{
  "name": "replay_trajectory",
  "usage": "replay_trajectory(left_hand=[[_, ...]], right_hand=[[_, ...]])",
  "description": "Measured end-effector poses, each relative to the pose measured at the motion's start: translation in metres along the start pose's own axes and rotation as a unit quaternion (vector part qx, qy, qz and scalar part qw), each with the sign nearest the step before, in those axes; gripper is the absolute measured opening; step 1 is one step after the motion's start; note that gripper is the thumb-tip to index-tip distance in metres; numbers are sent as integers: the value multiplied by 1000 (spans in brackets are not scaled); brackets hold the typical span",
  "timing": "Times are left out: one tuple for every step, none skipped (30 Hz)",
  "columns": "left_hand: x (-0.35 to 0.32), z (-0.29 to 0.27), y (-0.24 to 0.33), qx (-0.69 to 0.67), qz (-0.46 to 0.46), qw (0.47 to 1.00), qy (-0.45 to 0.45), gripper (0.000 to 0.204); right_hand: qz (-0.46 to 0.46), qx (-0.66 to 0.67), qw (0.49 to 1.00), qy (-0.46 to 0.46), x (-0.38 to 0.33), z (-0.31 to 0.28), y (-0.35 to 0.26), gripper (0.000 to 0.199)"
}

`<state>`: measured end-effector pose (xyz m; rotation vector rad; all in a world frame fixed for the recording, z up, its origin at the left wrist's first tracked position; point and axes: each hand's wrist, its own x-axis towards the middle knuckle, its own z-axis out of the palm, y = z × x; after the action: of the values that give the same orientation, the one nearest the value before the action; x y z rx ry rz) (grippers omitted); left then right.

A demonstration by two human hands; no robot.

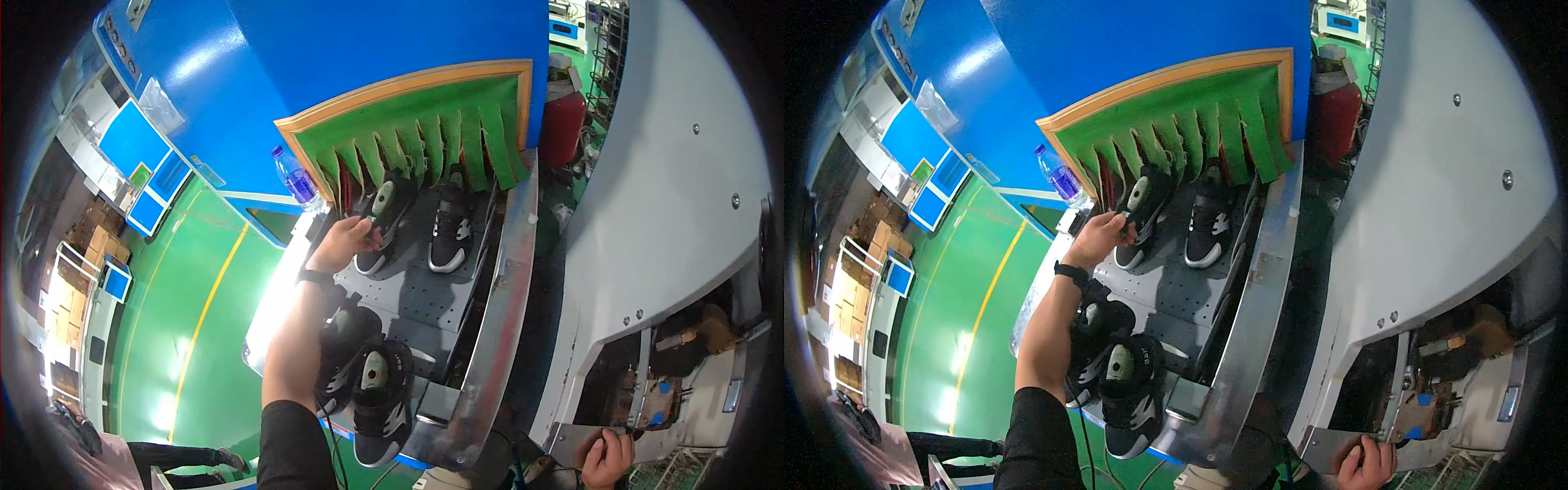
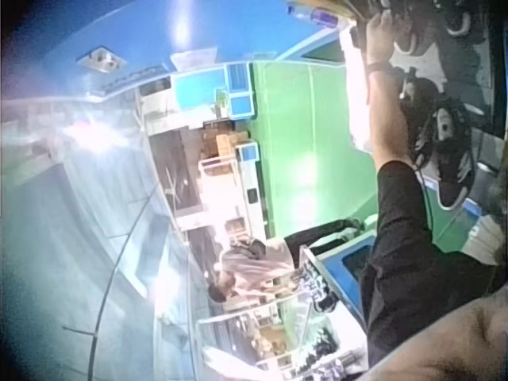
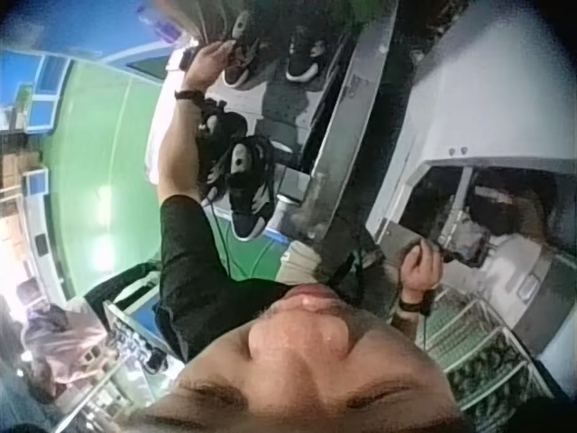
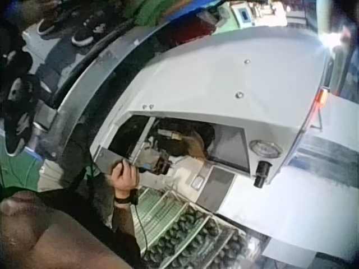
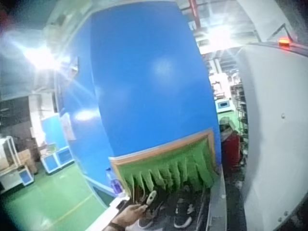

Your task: The operator is performing a series of steps in a shoe manufacturing process, including using a machine to mold or press the shoe upper/sole and organizing green shoe lasts.

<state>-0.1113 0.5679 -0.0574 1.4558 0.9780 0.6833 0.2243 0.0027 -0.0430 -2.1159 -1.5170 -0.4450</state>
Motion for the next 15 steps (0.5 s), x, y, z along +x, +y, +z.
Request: replay_trajectory(left_hand=[[2,-1,-2,1,-4,1000,-13,34],[4,-1,-3,1,-7,1000,-25,32],[7,-2,-4,2,-6,1000,-27,32],[10,-4,-5,-2,-18,1000,-16,31],[13,-6,-6,-7,-30,1000,-4,31],[14,-9,-10,-4,-30,1000,-5,31],[13,-10,-11,-56,-33,998,-3,31],[12,-12,-11,-108,-36,994,-1,32],[11,-14,-11,-47,-43,998,-7,31],[10,-13,-10,-43,-43,998,-6,31],[8,-12,-9,-45,-43,998,-14,31],[7,-11,-7,-46,-44,998,-21,31],[10,-8,-7,-61,-44,997,-32,30],[10,-8,-7,-59,-45,997,-33,30],[10,-9,-7,-68,-37,996,-44,29]], right_hand=[[-3,-2,1000,-2,1,0,0,35],[-6,-3,1000,-3,2,-1,0,35],[-5,-4,1000,-2,3,-1,0,35],[-2,-1,1000,-5,2,-1,-1,35],[2,3,1000,-7,1,-1,-2,35],[4,4,1000,-6,2,-1,-3,35],[1,3,1000,-6,4,-1,-3,35],[-3,2,1000,-6,5,0,-3,35],[-1,5,1000,-4,5,0,-3,35],[-1,1,1000,-3,4,-1,-2,34],[-1,-4,1000,-3,3,0,-2,34],[1,0,1000,-2,3,2,0,34],[1,-1,1000,0,2,0,1,34],[2,-1,1000,1,2,-3,1,33],[5,-2,1000,1,2,-4,1,33]])
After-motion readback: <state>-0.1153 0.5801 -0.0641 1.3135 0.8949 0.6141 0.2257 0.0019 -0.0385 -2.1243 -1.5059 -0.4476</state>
